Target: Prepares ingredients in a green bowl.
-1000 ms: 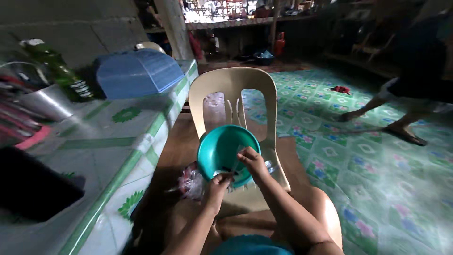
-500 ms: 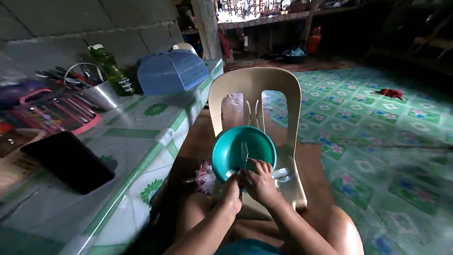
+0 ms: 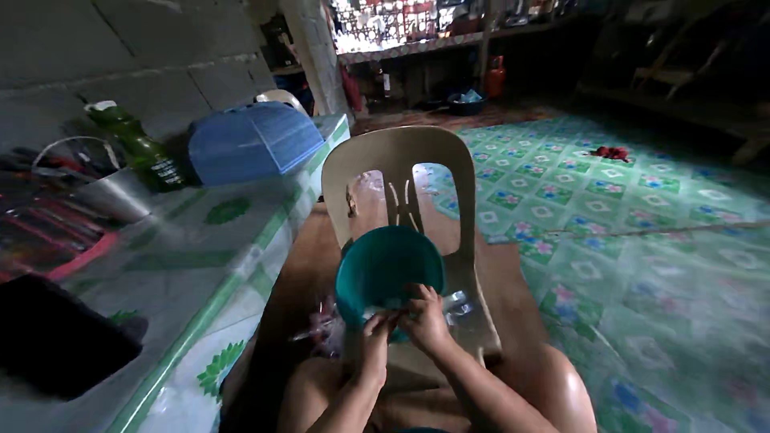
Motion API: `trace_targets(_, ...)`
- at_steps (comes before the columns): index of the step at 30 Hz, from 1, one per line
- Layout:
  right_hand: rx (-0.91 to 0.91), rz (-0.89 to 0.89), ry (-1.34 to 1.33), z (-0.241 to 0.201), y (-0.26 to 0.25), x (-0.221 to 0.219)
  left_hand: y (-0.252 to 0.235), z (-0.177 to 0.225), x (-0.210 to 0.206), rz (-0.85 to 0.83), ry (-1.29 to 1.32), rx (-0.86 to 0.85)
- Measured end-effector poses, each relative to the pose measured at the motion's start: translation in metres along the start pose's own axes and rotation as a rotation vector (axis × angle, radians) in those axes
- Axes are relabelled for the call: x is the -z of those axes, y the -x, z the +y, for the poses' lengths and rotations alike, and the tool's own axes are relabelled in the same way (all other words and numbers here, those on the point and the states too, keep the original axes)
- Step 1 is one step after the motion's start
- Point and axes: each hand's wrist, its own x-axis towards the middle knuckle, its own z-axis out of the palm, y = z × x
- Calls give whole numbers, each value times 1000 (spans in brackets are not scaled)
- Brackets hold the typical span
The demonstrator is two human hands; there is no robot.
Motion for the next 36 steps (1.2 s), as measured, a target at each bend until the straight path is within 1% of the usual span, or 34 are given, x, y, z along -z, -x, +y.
trace_targets(2, -43, -60, -82, 3, -3, 5, -1, -3, 5, -52, -40, -36)
trace_targets(4, -35, -117, -133, 8, -5, 8, -5, -8, 13, -129, -38, -58)
trace_targets(7, 8, -212, -121, 17, -9, 9, -7, -9, 19, -214, 16, -32)
trace_targets(11, 84, -215, -63, 17, -9, 11, -7, -6, 21, -251, 47, 31)
trace_targets(13, 103, -182, -63, 17, -10, 10, -6, -6, 22, -239, 68, 45)
trace_targets(15, 84, -157, -93, 13, -10, 12, -8, -6, 21, -183, 102, 64)
trace_targets(17, 61, -182, -95, 10, -8, 13, -10, -6, 21, -159, 79, 69)
trace_targets(20, 90, -201, -34, 7, -6, 7, -11, -10, 24, -204, 2, -2)
trace_targets(23, 124, -124, -23, 7, -4, 3, -8, -12, 22, -210, -27, -30)
trace_targets(25, 183, -35, -45, 8, -2, -4, -3, -7, 16, -113, 56, 55)
trace_targets(27, 232, 39, -107, 8, 1, -12, -3, -3, 11, -12, 261, 199)
trace_targets(28, 237, 52, -132, 7, 2, -14, -5, -2, 12, 4, 351, 249)
trace_targets(30, 214, 28, -146, 7, 1, -15, -7, -3, 14, -7, 424, 264)
trace_targets(32, 190, -7, -146, 9, 1, -15, -4, -3, 15, -37, 410, 235)
trace_targets(36, 172, -15, -143, 14, 1, -21, 7, -8, 14, -110, 350, 159)
